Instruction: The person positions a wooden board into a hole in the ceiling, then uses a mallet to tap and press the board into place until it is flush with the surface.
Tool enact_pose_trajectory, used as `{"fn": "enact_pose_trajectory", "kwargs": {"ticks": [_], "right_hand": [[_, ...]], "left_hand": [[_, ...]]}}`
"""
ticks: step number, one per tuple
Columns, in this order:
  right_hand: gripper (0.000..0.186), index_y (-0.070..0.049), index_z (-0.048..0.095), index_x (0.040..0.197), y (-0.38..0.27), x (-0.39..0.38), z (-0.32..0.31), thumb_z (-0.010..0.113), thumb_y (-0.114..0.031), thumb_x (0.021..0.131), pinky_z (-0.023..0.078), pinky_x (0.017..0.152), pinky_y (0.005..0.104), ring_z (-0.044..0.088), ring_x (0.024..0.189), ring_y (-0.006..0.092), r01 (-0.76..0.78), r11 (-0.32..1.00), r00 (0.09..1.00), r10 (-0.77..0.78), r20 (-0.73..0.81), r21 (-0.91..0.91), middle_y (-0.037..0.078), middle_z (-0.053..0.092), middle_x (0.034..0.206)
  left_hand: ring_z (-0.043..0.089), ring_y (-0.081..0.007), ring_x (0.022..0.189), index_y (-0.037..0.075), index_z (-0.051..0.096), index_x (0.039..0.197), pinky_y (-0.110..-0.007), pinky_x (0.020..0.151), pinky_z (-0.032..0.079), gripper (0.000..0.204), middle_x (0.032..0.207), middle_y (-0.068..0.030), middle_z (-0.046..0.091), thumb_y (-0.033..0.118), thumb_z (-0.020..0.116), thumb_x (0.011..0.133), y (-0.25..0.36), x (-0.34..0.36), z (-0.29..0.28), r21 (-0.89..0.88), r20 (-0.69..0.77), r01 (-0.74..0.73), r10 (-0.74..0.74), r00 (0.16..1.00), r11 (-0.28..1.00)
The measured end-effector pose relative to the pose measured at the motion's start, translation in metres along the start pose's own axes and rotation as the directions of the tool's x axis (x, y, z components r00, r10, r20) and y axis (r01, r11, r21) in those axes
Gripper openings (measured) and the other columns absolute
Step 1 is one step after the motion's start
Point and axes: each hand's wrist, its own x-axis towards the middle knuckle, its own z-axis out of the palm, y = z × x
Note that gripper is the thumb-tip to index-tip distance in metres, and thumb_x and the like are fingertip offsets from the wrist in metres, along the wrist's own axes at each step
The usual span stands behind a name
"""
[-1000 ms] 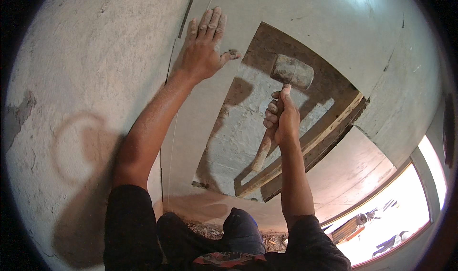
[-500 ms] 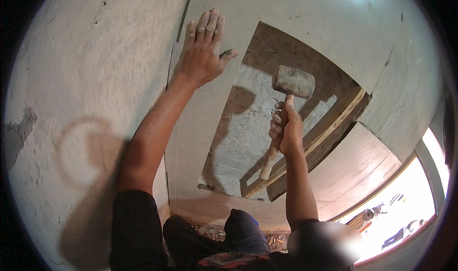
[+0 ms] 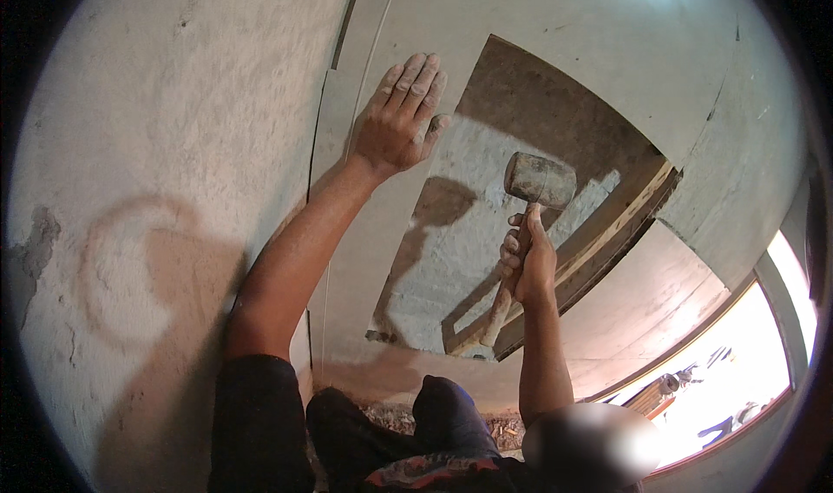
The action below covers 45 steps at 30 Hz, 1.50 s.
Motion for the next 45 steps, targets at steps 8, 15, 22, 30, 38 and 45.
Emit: {"fn": "enact_pose_trajectory", "kwargs": {"ticks": [8,15,22,30,38,45], "right_hand": [[0.048,-0.01,0.051,0.105,0.003,-0.006,0.013,0.049,-0.058,0.102,0.027,0.043,0.0246,0.034,0.048,0.0076,-0.022,1.0,1.0,0.022,0.007,0.009,-0.005,0.041,0.067],[0.05,-0.009,0.053,0.106,0.0,-0.009,0.025,0.048,-0.059,0.102,0.027,0.045,0.0255,0.034,0.049,0.008,-0.031,0.999,0.999,0.032,0.021,-0.034,-0.003,0.041,0.067],[0.048,-0.007,0.056,0.109,-0.002,-0.016,0.02,0.048,-0.054,0.103,0.027,0.045,0.0258,0.036,0.05,0.0092,0.077,0.993,0.996,-0.074,0.039,-0.092,-0.003,0.041,0.066],[0.046,-0.003,0.061,0.106,0.004,-0.025,-0.014,0.05,-0.047,0.104,0.032,0.047,0.0287,0.041,0.051,0.0109,0.132,0.981,0.991,-0.131,0.022,-0.141,-0.001,0.045,0.065],[0.049,-0.003,0.066,0.102,0.014,-0.033,-0.054,0.048,-0.048,0.105,0.037,0.064,0.0299,0.045,0.068,0.0124,0.191,0.936,0.972,-0.222,-0.077,-0.295,-0.001,0.049,0.074],[0.039,-0.006,0.06,0.109,-0.006,-0.045,-0.116,0.049,-0.044,0.106,0.032,0.048,0.0254,0.039,0.057,0.0083,0.273,0.939,0.938,-0.308,-0.158,-0.211,-0.003,0.045,0.072]], "left_hand": [[0.035,-0.0334,0.148,0.001,0.045,0.148,-0.049,0.122,0.029,0.062,0.158,-0.0175,0.04,0.032,0.06,0.097,0.009,-0.015,0.002,0.009,0.025,0.008,-0.008,1.0,1.0],[0.035,-0.0343,0.148,0.001,0.047,0.147,-0.049,0.121,0.031,0.062,0.157,-0.0176,0.04,0.033,0.062,0.097,0.006,-0.021,0.001,-0.01,0.027,-0.013,0.013,1.0,1.0],[0.037,-0.0344,0.147,0.001,0.052,0.143,-0.048,0.121,0.03,0.057,0.156,-0.0166,0.042,0.031,0.064,0.096,0.003,-0.024,-0.003,-0.011,0.074,-0.072,0.073,0.995,0.997],[0.038,-0.0357,0.146,0.004,0.049,0.145,-0.05,0.12,0.033,0.06,0.156,-0.0155,0.043,0.029,0.067,0.093,0.008,-0.023,-0.007,-0.049,0.073,-0.05,0.054,0.996,0.998],[0.041,-0.036,0.145,0.002,0.051,0.145,-0.051,0.119,0.033,0.057,0.155,-0.0165,0.045,0.026,0.063,0.094,0.005,-0.027,-0.001,-0.041,0.094,-0.043,0.047,0.994,0.998],[0.039,-0.037,0.145,0.001,0.048,0.147,-0.053,0.119,0.034,0.059,0.156,-0.0166,0.043,0.025,0.064,0.094,0.012,-0.017,0.002,-0.01,0.05,-0.067,0.067,0.996,0.998]]}}
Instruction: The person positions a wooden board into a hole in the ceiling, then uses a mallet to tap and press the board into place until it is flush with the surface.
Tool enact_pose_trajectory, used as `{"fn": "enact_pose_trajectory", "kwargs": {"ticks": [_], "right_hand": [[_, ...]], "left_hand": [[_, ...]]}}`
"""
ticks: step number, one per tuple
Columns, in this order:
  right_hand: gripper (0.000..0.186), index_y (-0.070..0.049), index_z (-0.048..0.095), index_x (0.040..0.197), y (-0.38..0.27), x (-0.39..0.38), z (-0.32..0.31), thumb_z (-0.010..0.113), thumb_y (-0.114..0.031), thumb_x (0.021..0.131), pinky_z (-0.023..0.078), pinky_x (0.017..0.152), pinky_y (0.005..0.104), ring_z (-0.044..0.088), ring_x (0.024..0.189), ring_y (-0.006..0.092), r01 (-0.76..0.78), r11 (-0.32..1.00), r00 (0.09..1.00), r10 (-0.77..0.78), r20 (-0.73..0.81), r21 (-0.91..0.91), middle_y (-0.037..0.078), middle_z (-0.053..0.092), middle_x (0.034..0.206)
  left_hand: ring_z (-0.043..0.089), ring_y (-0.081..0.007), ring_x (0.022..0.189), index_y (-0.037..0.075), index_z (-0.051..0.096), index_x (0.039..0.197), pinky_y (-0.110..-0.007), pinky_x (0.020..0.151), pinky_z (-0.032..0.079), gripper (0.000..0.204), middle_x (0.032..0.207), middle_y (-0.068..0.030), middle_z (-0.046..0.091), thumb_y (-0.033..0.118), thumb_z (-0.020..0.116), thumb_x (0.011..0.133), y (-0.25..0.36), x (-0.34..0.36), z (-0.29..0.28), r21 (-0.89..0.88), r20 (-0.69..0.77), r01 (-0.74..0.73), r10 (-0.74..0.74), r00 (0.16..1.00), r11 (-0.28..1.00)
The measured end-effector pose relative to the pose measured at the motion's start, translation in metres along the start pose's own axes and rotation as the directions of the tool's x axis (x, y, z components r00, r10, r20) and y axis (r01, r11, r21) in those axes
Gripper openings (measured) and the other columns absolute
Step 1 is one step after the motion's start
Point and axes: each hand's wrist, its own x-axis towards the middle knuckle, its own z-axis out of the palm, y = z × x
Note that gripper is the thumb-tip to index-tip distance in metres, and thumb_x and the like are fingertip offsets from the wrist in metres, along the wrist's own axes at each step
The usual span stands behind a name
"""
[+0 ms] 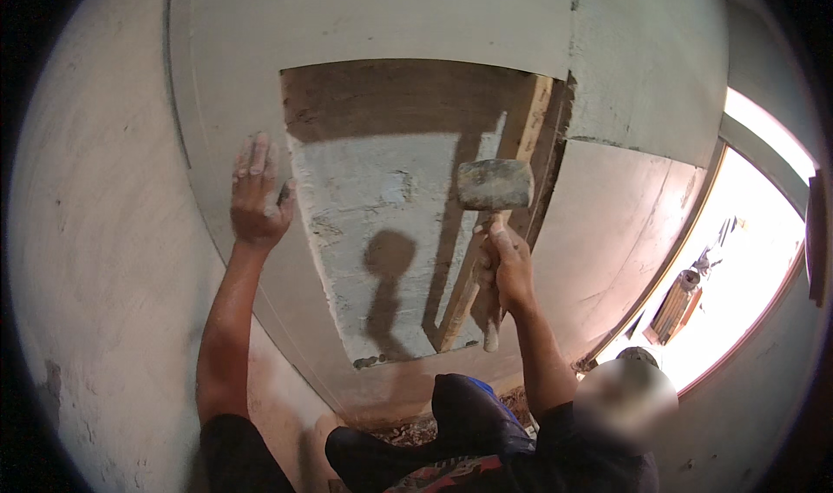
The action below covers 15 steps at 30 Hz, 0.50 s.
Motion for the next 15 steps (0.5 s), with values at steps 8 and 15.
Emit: {"fn": "enact_pose_trajectory", "kwargs": {"ticks": [8,15], "right_hand": [[0.041,-0.009,0.056,0.112,-0.066,0.058,-0.104,0.047,-0.048,0.105,0.03,0.044,0.0242,0.038,0.051,0.0069,0.059,0.97,0.981,-0.013,-0.192,0.234,-0.006,0.041,0.067],[0.035,-0.01,0.052,0.107,-0.167,0.142,-0.149,0.044,-0.045,0.107,0.027,0.046,0.0213,0.032,0.053,0.0055,0.21,0.895,0.977,-0.175,-0.125,0.393,-0.006,0.035,0.068]], "left_hand": [[0.034,-0.0366,0.148,0.004,0.036,0.154,-0.054,0.12,0.03,0.075,0.159,-0.0186,0.037,0.03,0.069,0.092,0.016,0.018,-0.009,0.11,0.045,0.043,-0.048,0.998,0.993],[0.024,-0.035,0.151,0.007,0.029,0.157,-0.056,0.122,0.023,0.092,0.163,-0.0176,0.026,0.048,0.074,0.087,0.042,0.134,0.042,0.187,-0.108,0.06,-0.041,0.993,0.98]]}}
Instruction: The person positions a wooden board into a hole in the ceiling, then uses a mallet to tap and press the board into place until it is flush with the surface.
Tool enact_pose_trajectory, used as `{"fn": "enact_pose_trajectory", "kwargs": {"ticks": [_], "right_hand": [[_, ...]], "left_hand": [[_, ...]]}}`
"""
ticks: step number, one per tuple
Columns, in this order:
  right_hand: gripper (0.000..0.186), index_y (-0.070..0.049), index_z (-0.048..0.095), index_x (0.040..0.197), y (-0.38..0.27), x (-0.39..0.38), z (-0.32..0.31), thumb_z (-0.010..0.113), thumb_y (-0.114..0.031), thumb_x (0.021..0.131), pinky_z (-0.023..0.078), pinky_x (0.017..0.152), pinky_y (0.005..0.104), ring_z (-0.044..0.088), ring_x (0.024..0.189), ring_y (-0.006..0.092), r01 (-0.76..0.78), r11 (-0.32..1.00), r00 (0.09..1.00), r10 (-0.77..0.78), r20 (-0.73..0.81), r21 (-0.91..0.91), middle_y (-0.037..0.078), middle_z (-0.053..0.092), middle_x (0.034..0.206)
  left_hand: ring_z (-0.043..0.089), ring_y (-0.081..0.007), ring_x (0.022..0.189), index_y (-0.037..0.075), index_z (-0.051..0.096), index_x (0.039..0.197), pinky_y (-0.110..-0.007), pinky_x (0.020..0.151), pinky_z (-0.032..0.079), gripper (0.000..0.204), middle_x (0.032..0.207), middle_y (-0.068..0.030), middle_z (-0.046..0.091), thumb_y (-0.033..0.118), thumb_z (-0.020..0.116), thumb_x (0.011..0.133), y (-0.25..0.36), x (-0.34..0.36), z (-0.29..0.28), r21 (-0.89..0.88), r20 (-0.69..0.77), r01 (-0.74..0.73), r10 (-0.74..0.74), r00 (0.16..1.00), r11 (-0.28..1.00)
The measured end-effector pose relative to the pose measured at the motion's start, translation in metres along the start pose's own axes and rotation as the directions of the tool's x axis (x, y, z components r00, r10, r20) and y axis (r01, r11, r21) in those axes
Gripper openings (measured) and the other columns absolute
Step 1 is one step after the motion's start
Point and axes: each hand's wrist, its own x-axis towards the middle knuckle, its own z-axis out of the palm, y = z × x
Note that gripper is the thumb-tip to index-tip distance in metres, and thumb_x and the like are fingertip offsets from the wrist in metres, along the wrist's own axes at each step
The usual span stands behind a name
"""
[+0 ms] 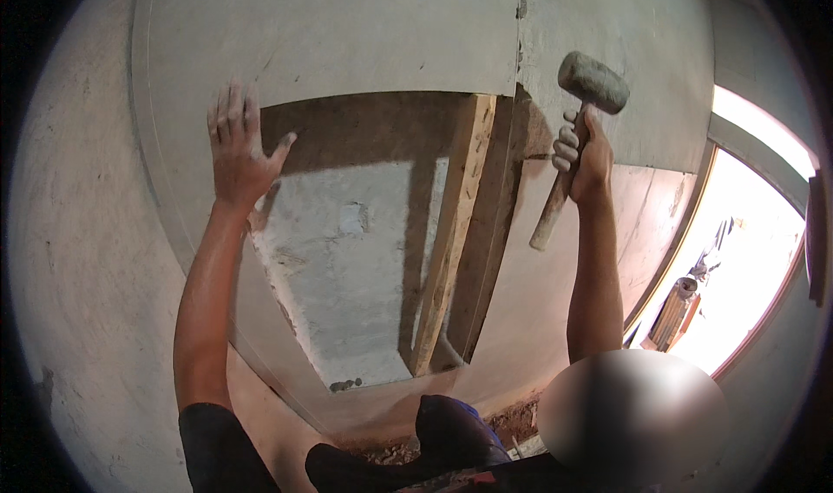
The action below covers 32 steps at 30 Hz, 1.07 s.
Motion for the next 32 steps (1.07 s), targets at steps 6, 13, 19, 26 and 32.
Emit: {"fn": "enact_pose_trajectory", "kwargs": {"ticks": [6,13,19,26,32], "right_hand": [[0.034,-0.01,0.05,0.103,-0.053,0.092,0.025,0.046,-0.044,0.107,0.028,0.046,0.0223,0.036,0.055,0.0061,0.177,0.981,0.981,-0.169,0.098,-0.075,-0.006,0.04,0.07],[0.032,-0.008,0.048,0.096,-0.124,0.173,0.057,0.037,-0.035,0.109,0.028,0.045,0.0243,0.031,0.052,0.0068,0.27,0.955,0.943,-0.288,0.169,0.12,-0.006,0.033,0.067],[0.034,-0.011,0.048,0.09,-0.12,0.186,0.094,0.038,-0.036,0.11,0.026,0.043,0.0215,0.027,0.051,0.0046,0.241,0.943,0.905,-0.134,0.403,-0.228,-0.009,0.029,0.065],[0.032,-0.011,0.047,0.094,-0.118,0.198,0.081,0.037,-0.036,0.11,0.026,0.042,0.022,0.027,0.05,0.0037,0.212,0.975,0.911,-0.222,0.346,0.067,-0.009,0.028,0.065],[0.049,-0.011,0.056,0.105,-0.136,0.266,0.041,0.051,-0.059,0.1,0.044,0.051,0.0314,0.047,0.055,0.0105,-0.414,0.909,0.432,0.144,0.89,0.054,-0.005,0.045,0.066]], "left_hand": [[0.028,-0.0309,0.15,0.014,0.033,0.157,-0.052,0.122,0.026,0.091,0.161,-0.0137,0.031,0.059,0.07,0.087,0.011,0.042,0.015,0.13,-0.104,0.064,-0.05,0.993,0.989],[0.035,-0.0278,0.148,0.016,0.042,0.153,-0.05,0.121,0.029,0.079,0.159,-0.0086,0.039,0.059,0.064,0.091,-0.005,0.039,0.039,0.17,-0.219,0.025,0.013,0.976,0.985],[0.038,-0.0321,0.147,0.011,0.04,0.155,-0.052,0.119,0.031,0.076,0.16,-0.013,0.039,0.054,0.061,0.096,-0.012,0.038,0.038,0.199,-0.251,-0.045,0.095,0.963,0.979],[0.036,-0.0276,0.148,0.014,0.044,0.152,-0.051,0.119,0.031,0.076,0.159,-0.0083,0.04,0.059,0.06,0.093,-0.005,0.037,0.042,0.166,-0.24,0.01,0.031,0.97,0.986],[0.035,-0.0329,0.148,0.012,0.037,0.156,-0.052,0.121,0.026,0.084,0.161,-0.0132,0.037,0.059,0.064,0.093,-0.01,0.039,0.038,0.153,-0.225,-0.028,0.063,0.972,0.988]]}}
